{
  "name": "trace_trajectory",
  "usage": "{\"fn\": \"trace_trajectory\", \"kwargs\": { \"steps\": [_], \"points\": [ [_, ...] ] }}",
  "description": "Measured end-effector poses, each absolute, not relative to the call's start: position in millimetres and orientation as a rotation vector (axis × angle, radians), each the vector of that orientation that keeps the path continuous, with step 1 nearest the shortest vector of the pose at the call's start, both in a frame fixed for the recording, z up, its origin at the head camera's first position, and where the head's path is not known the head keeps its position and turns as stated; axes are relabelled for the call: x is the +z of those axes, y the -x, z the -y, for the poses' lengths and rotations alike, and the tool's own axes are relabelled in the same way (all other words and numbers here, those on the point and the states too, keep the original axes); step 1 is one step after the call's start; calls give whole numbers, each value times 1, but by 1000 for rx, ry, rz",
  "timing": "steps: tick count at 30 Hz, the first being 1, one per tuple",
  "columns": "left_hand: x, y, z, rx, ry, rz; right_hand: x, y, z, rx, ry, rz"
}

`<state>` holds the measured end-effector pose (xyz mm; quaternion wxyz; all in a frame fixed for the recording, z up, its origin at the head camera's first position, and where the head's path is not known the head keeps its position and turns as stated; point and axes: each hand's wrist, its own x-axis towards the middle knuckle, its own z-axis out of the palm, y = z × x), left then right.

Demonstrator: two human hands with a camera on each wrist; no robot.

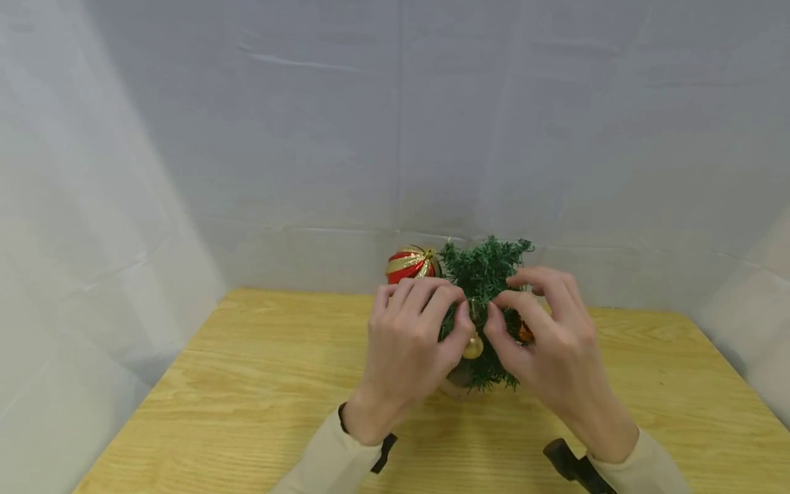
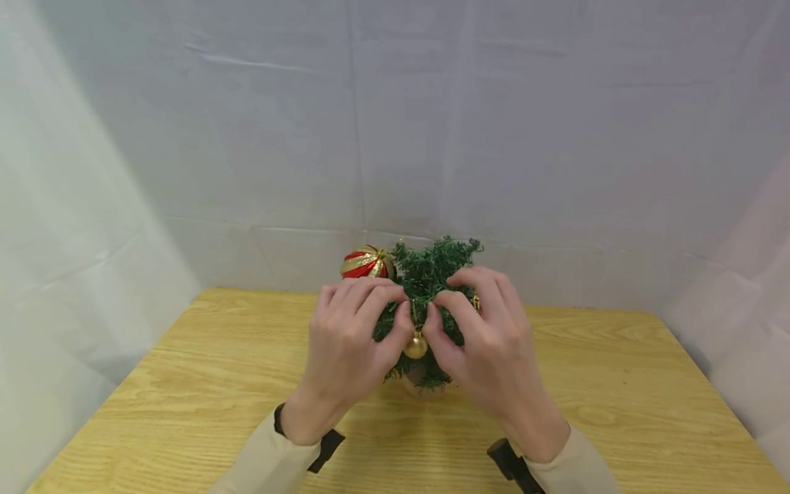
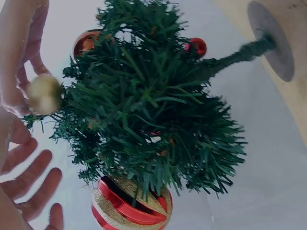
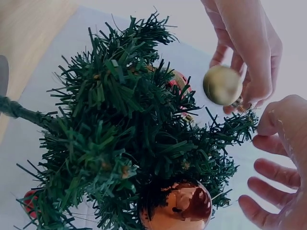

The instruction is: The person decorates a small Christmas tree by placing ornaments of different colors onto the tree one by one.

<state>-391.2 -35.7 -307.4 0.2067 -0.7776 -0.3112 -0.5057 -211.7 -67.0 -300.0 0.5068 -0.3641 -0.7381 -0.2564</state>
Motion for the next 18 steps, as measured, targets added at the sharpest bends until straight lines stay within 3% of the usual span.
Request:
{"fn": "trace_trajectory", "kwargs": {
  "steps": [18],
  "points": [
    [-307,389,41,-1294,2382,1068,-305,207,70,-509,1006,1835]
  ]
}}
